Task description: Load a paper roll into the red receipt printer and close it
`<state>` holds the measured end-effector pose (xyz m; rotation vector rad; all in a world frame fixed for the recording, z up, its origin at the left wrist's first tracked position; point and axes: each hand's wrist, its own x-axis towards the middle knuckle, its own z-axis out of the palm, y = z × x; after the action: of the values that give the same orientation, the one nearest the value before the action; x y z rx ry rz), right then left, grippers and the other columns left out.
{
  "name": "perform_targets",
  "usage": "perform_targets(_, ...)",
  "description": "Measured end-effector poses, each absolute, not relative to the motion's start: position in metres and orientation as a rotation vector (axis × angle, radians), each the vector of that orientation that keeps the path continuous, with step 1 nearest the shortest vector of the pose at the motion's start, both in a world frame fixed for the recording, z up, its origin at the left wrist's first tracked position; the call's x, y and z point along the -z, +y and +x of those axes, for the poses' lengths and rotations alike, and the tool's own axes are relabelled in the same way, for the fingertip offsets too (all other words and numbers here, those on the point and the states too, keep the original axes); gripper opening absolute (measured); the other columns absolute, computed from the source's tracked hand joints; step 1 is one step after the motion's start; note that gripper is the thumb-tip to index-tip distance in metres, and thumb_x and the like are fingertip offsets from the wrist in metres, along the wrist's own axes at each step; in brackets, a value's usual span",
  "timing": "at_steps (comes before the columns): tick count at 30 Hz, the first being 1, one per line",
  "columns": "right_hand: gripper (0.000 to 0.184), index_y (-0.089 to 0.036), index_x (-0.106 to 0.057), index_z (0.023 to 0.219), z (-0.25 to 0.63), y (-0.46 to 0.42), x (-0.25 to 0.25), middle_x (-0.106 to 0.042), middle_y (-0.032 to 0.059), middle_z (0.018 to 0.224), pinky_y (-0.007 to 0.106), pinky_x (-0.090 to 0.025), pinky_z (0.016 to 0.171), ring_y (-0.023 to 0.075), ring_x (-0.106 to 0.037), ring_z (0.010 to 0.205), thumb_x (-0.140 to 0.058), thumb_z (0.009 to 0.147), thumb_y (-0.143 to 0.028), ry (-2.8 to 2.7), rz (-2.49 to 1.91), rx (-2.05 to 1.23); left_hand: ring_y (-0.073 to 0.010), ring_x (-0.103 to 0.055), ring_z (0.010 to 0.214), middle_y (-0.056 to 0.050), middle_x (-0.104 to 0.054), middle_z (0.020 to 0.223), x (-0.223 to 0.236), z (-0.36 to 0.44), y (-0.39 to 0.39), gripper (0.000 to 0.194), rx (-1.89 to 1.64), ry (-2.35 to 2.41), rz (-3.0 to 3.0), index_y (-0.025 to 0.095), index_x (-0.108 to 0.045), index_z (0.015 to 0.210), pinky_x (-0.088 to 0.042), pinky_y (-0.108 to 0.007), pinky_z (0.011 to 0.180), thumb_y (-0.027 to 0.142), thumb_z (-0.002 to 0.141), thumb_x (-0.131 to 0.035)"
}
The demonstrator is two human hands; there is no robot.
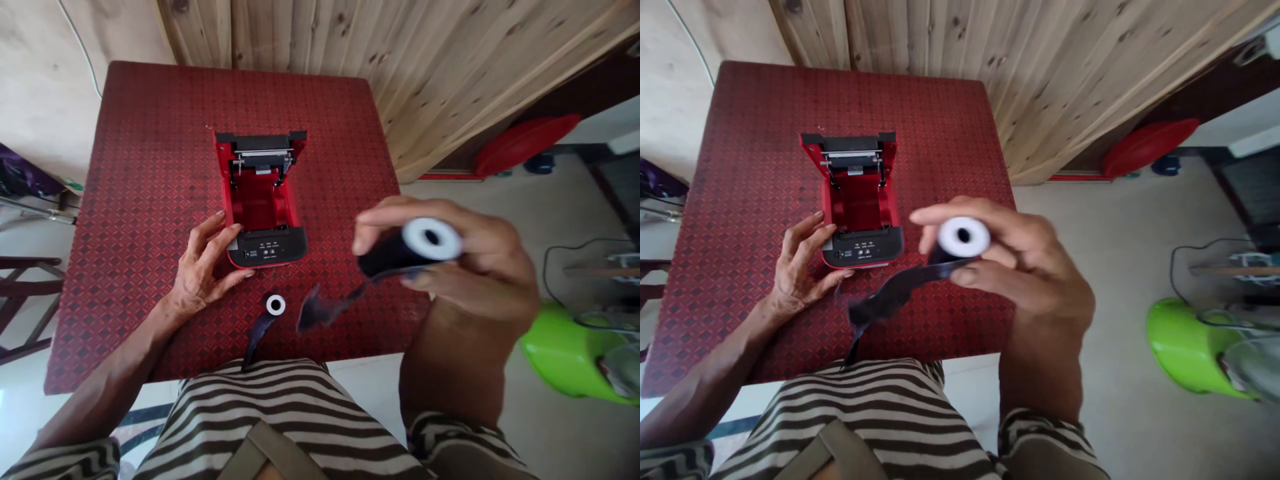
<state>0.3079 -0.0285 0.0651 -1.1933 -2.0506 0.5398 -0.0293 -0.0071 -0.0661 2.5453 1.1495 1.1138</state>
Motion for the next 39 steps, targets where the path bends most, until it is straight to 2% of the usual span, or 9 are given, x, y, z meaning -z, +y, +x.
perform_targets(2,0.042,-0.034,-0.066,0.144,0.284,-0.018,-0.072,-0.079,0.0048,0.122,0.043,-0.067,0.092,0.0260,-0.079,0.104,-0.065,0.105,-0.049,-2.205,-1.165,-0.638,-0.0352,-0.062,0.142,-0.016,-0.055,0.157,0.066,-0.029,-0.008,0.086,-1.108,1.151,2.541,0.030,-0.043,0.163,-0.060,-0.054,0.118,0.060,0.091,-0.080)
perform_targets(4,0.033,-0.027,-0.067,0.136,0.256,-0.001,-0.065,-0.077,0.0068,0.126,0.048,-0.063,0.103,0.0280,-0.074,0.115,-0.067,0.103,-0.029,-2.310,-1.187,-0.488,-0.0355,-0.061,0.144,-0.017,-0.054,0.158,0.066,-0.029,-0.009,0.086,-1.105,1.150,2.524,0.030,-0.041,0.165,-0.061,-0.054,0.117,0.059,0.093,-0.079)
perform_targets(7,0.022,-0.018,-0.069,0.118,0.220,0.025,-0.045,-0.076,0.0113,0.111,0.047,-0.061,0.102,0.0295,-0.072,0.112,-0.062,0.100,-0.008,-2.505,-1.293,-0.328,-0.0356,-0.059,0.147,-0.018,-0.054,0.159,0.068,-0.028,-0.010,0.095,-1.110,1.143,2.452,0.029,-0.030,0.170,-0.065,-0.051,0.112,0.059,0.094,-0.078)
perform_targets(10,0.029,-0.015,-0.069,0.115,0.202,0.039,-0.031,-0.076,0.0128,0.104,0.041,-0.060,0.094,0.0274,-0.073,0.102,-0.056,0.096,0.002,-2.628,-1.425,-0.283,-0.0362,-0.058,0.148,-0.021,-0.055,0.158,0.070,-0.027,-0.010,0.105,-1.123,1.154,2.391,0.026,-0.024,0.171,-0.068,-0.050,0.107,0.059,0.090,-0.081)
perform_targets(20,0.027,-0.016,-0.077,0.110,0.193,0.068,-0.019,-0.078,0.0138,0.102,0.038,-0.056,0.088,0.0273,-0.073,0.095,-0.064,0.092,0.000,-2.714,-1.568,-0.346,-0.0337,-0.060,0.147,-0.021,-0.058,0.156,0.069,-0.026,-0.009,0.098,-1.160,1.124,2.432,0.021,-0.034,0.167,-0.061,-0.050,0.119,0.057,0.090,-0.083)
perform_targets(26,0.027,-0.011,-0.077,0.116,0.193,0.068,-0.029,-0.080,0.0181,0.111,0.042,-0.053,0.100,0.0310,-0.073,0.113,-0.057,0.099,-0.004,-2.758,-1.561,-0.494,-0.0345,-0.059,0.147,-0.019,-0.057,0.158,0.070,-0.026,-0.010,0.097,-1.139,1.136,2.435,0.025,-0.034,0.168,-0.060,-0.052,0.119,0.058,0.091,-0.082)
perform_targets(31,0.049,-0.020,-0.071,0.138,0.224,0.048,-0.037,-0.078,0.0082,0.137,0.044,-0.051,0.116,0.0230,-0.072,0.126,-0.048,0.099,-0.001,-2.567,-1.153,-0.728,-0.0356,-0.058,0.148,-0.018,-0.056,0.159,0.069,-0.030,-0.009,0.094,-1.100,1.126,2.420,0.026,-0.034,0.168,-0.060,-0.054,0.118,0.061,0.093,-0.078)
perform_targets(36,0.053,-0.021,-0.064,0.145,0.242,0.018,-0.037,-0.074,0.0097,0.143,0.050,-0.052,0.119,0.0277,-0.067,0.132,-0.075,0.093,-0.018,-2.467,-0.926,-0.765,-0.0356,-0.064,0.138,-0.019,-0.057,0.154,0.060,-0.037,-0.002,0.087,-1.167,1.040,2.201,0.025,-0.039,0.165,-0.066,-0.052,0.103,0.081,0.100,-0.049)
perform_targets(39,0.034,-0.018,-0.072,0.128,0.237,0.006,-0.026,-0.079,0.0104,0.128,0.050,-0.056,0.111,0.0281,-0.069,0.122,-0.080,0.096,-0.025,-2.374,-0.973,-0.624,-0.0322,-0.067,0.132,-0.016,-0.056,0.152,0.041,-0.035,0.015,0.080,-1.274,1.080,2.099,0.028,-0.042,0.163,-0.065,-0.049,0.101,0.079,0.101,-0.049)
